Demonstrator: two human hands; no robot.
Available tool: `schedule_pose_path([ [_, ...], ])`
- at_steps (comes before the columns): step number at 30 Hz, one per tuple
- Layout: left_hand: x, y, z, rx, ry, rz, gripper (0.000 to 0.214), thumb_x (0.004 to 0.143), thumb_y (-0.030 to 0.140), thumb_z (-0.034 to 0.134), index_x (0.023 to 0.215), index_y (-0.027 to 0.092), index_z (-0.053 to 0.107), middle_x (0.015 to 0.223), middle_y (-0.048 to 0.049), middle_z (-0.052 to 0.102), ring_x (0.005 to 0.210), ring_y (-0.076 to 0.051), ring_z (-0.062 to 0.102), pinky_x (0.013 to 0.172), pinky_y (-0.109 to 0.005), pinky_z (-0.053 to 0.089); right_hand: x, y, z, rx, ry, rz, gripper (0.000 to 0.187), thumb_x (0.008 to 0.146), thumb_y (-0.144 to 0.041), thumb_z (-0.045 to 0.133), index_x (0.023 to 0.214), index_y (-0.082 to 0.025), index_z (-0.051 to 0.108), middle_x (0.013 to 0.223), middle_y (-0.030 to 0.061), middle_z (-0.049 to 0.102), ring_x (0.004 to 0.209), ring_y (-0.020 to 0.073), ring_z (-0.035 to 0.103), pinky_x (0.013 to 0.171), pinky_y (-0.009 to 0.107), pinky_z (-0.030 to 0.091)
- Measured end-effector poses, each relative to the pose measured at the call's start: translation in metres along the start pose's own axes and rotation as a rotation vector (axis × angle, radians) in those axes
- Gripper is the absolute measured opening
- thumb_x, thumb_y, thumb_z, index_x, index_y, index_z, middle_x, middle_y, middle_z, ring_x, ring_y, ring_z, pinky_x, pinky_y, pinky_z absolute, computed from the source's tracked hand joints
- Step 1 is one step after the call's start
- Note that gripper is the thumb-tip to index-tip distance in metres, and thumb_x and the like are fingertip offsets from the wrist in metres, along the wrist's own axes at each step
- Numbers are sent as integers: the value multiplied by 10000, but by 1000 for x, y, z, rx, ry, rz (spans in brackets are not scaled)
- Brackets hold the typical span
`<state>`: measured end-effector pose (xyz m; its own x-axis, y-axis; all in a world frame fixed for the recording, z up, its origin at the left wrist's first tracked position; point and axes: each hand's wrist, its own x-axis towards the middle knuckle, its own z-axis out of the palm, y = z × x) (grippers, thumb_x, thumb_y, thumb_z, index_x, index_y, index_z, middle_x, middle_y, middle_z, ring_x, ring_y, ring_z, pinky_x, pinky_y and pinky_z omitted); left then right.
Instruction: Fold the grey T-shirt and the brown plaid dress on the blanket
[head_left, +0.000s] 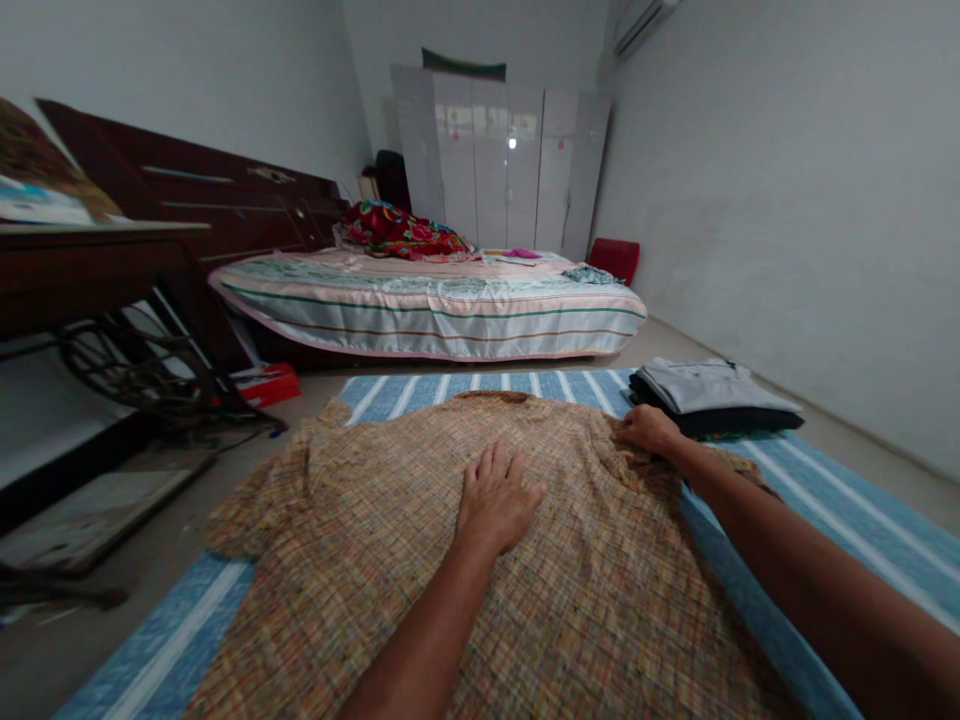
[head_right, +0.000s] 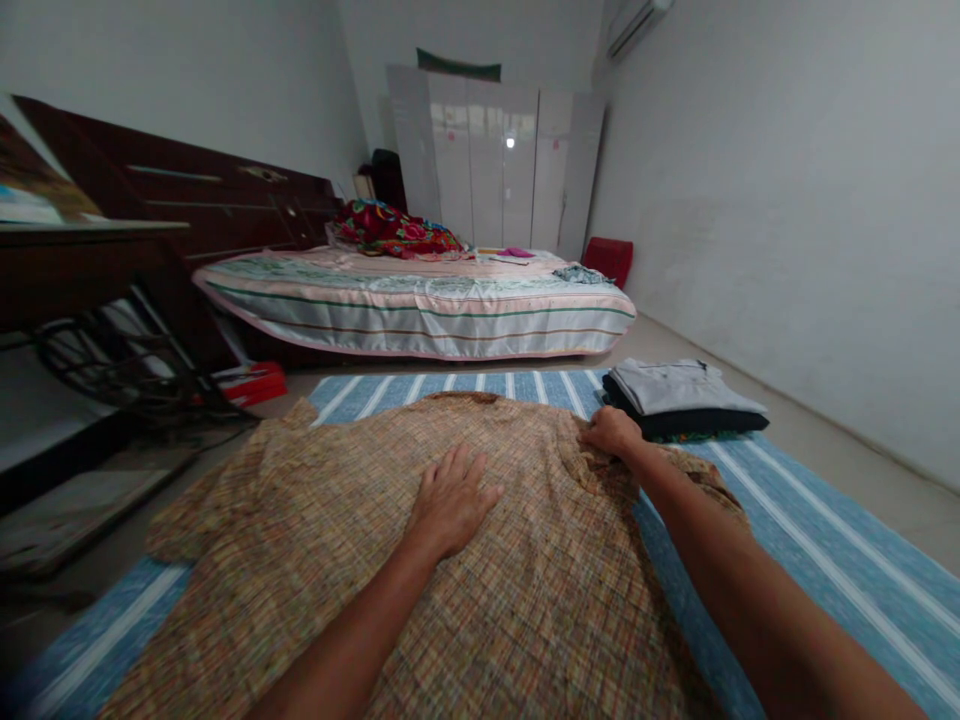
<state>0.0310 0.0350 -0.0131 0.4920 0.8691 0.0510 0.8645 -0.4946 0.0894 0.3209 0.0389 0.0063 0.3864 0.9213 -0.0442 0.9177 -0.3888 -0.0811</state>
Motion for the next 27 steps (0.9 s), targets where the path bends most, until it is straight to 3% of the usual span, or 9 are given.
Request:
schedule_pose_path([
  [3,0,0,0,1,4,-2,681,885,603,226,1406,192,381,1525,-123,260,1404,-294,191,1102,-500,174,1,-2,-3,33,-3,-41,208,757,-368,637,848,-207,731,856,57,712,821,195,649,647,225,420],
  [7,-1,1,-1,-1,3,3,676,890,593,223,1409,188,375,1528,-122,252,1406,-291,184,1102,-504,176,0,-5,-6,66,86,-35,234,816,-319,555,931,-189,713,975,114,693,954,247,617,739,278,422],
  [11,-2,2,-4,0,-8,-4,673,891,588,228,1411,184,370,1527,-128,250,1409,-289,179,1104,-507,171,-2,-5,-9,174,97,-27,189,773,-307,609,852,-168,709,928,116,685,942,253,608,744,281,417],
  [14,-2,3,-5,2,-18,-11,671,888,591,239,1415,194,362,1528,-126,248,1412,-284,170,1106,-506,169,-2,-2,-12,336,37,-28,226,752,-369,638,801,-156,696,793,61,675,801,199,617,643,233,417],
  [18,-1,3,-5,3,-35,-14,675,886,597,237,1411,192,366,1529,-128,245,1413,-284,163,1107,-505,166,-3,5,-17,593,-97,18,383,855,-461,492,840,-129,683,670,46,654,590,150,592,507,221,426],
  [21,-1,2,-4,0,-27,-10,683,885,601,245,1410,181,368,1531,-133,238,1413,-288,163,1108,-503,164,-5,11,-19,721,-183,80,312,866,-349,469,837,-117,676,678,72,670,534,146,592,488,233,457],
  [24,0,1,-2,-4,-18,-8,689,885,604,237,1414,181,364,1531,-133,236,1412,-288,166,1108,-504,162,-10,14,-20,791,-292,94,176,770,-215,548,824,-124,688,685,73,684,541,158,612,495,239,480],
  [27,0,0,0,-6,-9,-4,687,885,607,233,1416,192,362,1530,-128,243,1411,-288,168,1107,-504,163,-14,13,-19,817,-373,83,175,703,-170,581,822,-141,706,670,53,692,542,159,618,491,231,485],
])
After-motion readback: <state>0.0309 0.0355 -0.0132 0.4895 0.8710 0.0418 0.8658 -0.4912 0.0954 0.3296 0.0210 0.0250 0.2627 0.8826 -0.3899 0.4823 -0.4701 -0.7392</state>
